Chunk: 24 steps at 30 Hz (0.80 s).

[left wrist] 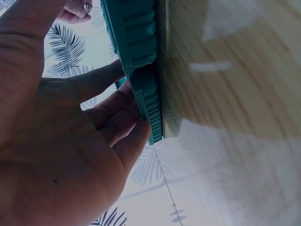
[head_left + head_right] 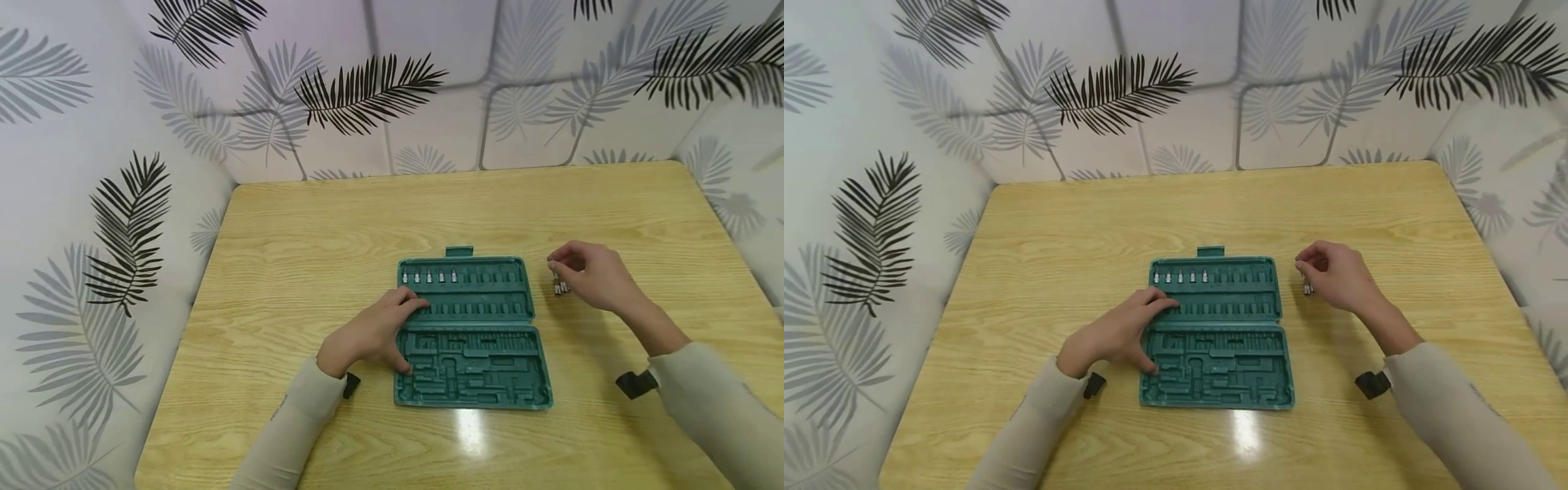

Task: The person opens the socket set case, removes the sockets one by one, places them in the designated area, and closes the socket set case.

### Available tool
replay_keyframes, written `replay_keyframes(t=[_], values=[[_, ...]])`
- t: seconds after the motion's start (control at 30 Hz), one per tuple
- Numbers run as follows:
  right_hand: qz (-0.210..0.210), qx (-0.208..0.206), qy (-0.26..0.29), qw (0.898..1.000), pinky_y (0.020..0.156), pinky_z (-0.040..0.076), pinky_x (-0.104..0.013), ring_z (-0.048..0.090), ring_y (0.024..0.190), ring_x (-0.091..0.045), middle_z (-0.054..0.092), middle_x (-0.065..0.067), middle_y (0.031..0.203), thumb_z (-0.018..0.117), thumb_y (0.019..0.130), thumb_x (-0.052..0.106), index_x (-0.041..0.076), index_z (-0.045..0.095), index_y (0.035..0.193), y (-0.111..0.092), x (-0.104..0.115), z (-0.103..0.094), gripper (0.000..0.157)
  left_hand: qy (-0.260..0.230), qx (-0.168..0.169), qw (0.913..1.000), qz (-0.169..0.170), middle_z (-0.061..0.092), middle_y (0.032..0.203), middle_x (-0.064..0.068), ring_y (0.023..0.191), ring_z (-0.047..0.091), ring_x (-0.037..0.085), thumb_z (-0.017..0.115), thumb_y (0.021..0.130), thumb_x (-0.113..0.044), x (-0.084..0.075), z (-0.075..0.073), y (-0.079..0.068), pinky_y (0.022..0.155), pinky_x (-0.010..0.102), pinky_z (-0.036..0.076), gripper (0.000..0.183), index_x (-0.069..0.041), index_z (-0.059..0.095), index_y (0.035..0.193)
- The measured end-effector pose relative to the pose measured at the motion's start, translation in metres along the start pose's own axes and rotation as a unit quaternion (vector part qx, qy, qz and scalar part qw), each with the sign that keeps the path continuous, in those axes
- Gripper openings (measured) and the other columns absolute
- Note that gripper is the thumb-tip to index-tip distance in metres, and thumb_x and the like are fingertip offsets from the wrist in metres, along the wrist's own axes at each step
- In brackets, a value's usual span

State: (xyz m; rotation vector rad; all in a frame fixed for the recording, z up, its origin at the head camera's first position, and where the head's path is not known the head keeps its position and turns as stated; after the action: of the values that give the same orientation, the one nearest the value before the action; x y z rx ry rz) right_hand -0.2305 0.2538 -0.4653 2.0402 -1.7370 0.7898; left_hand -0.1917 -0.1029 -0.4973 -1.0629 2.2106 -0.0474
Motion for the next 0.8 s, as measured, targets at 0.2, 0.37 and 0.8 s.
replay_keyframes(t=[0.2, 0.37, 0.8], values=[[0.029, -0.008, -0.01, 0.999, 0.08, 0.059, -0.049, 0.072, 0.104, -0.043, 0.075, -0.029, 0.119, 0.06, 0.113, 0.024, -0.005, 0.072, 0.128, -0.005, -0.022, -0.009, 0.034, 0.009, 0.004, 0.9999, -0.012, 0.045, 0.158, 0.009, 0.143, 0.047, 0.025, 0.104, 0.076, -0.033, -0.001, 0.0, 0.0, 0.121, 0.043, 0.049, 0.11, -0.013, 0.044, 0.166], [0.046, -0.01, -0.015, 0.999, 0.087, 0.059, -0.06, 0.072, 0.106, -0.047, 0.074, -0.033, 0.121, 0.06, 0.113, 0.023, -0.007, 0.072, 0.127, -0.006, -0.038, -0.01, 0.035, 0.003, 0.004, 1.0, -0.008, 0.044, 0.158, 0.009, 0.143, 0.046, 0.026, 0.104, 0.075, -0.034, -0.001, 0.0, 0.0, 0.12, 0.044, 0.049, 0.111, -0.013, 0.044, 0.167], [0.065, -0.006, 0.001, 0.998, 0.069, 0.054, -0.03, 0.073, 0.103, -0.046, 0.075, -0.032, 0.116, 0.062, 0.111, 0.022, -0.008, 0.073, 0.123, -0.007, -0.052, -0.005, 0.034, 0.0, 0.004, 1.0, -0.006, 0.045, 0.159, 0.01, 0.144, 0.046, 0.027, 0.104, 0.075, -0.032, -0.002, -0.001, -0.002, 0.12, 0.045, 0.05, 0.112, -0.013, 0.044, 0.167]])
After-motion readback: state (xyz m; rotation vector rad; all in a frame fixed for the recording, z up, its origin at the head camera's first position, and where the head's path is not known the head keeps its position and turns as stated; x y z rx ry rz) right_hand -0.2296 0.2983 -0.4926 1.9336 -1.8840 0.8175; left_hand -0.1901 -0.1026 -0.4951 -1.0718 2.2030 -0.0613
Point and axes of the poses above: each hand's wrist, its own y-axis towards the middle knuckle, its own z-axis out of the palm, x = y × z, the point moved 5 cm from there along y, towards the middle knuckle
